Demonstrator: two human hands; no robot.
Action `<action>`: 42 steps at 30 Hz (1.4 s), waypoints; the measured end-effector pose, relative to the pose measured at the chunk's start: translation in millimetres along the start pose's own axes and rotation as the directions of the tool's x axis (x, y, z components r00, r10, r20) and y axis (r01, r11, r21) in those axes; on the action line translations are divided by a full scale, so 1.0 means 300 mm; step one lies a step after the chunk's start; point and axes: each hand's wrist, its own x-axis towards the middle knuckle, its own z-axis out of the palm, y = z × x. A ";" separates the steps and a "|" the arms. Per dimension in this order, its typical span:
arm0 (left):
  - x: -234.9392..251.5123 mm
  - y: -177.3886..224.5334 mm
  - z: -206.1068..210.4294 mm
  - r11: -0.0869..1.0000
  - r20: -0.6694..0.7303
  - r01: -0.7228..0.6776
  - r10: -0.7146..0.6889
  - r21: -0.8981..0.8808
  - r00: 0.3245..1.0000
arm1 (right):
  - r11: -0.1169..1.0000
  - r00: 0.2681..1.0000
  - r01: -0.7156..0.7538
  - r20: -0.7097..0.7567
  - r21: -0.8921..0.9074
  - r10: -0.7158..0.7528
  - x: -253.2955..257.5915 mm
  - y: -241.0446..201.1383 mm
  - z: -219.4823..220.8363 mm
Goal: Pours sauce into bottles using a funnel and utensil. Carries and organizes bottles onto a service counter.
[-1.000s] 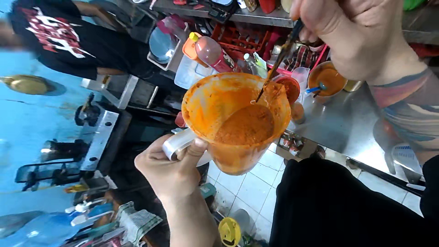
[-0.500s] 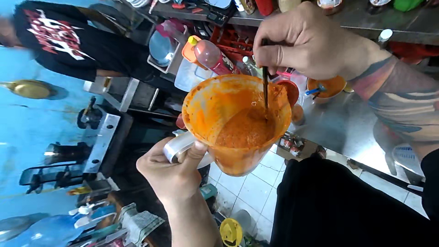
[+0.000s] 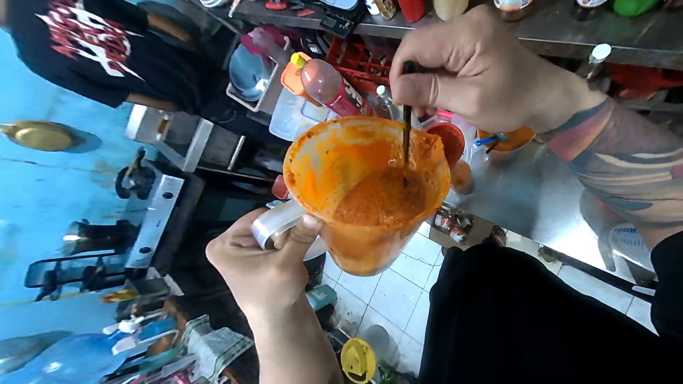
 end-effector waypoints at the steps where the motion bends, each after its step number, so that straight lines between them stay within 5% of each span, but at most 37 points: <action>1: 0.003 0.004 0.000 1.000 0.001 0.003 -0.003 0.003 1.000 | 1.000 1.000 0.008 -0.019 -0.019 -0.008 -0.001 0.001 0.000; 5: 0.013 0.027 0.003 0.999 0.010 0.016 -0.016 0.029 1.000 | 1.000 0.997 -0.009 0.073 0.010 0.008 -0.011 0.007 -0.007; 9: 0.022 0.037 -0.001 0.999 0.032 0.012 -0.013 0.053 0.999 | 1.000 1.000 0.007 -0.016 0.001 -0.007 -0.019 0.018 -0.004; 42: 0.038 0.090 -0.050 0.975 0.062 0.104 -0.118 0.194 0.991 | 1.000 1.000 -0.008 -0.023 0.027 0.008 -0.035 0.012 -0.008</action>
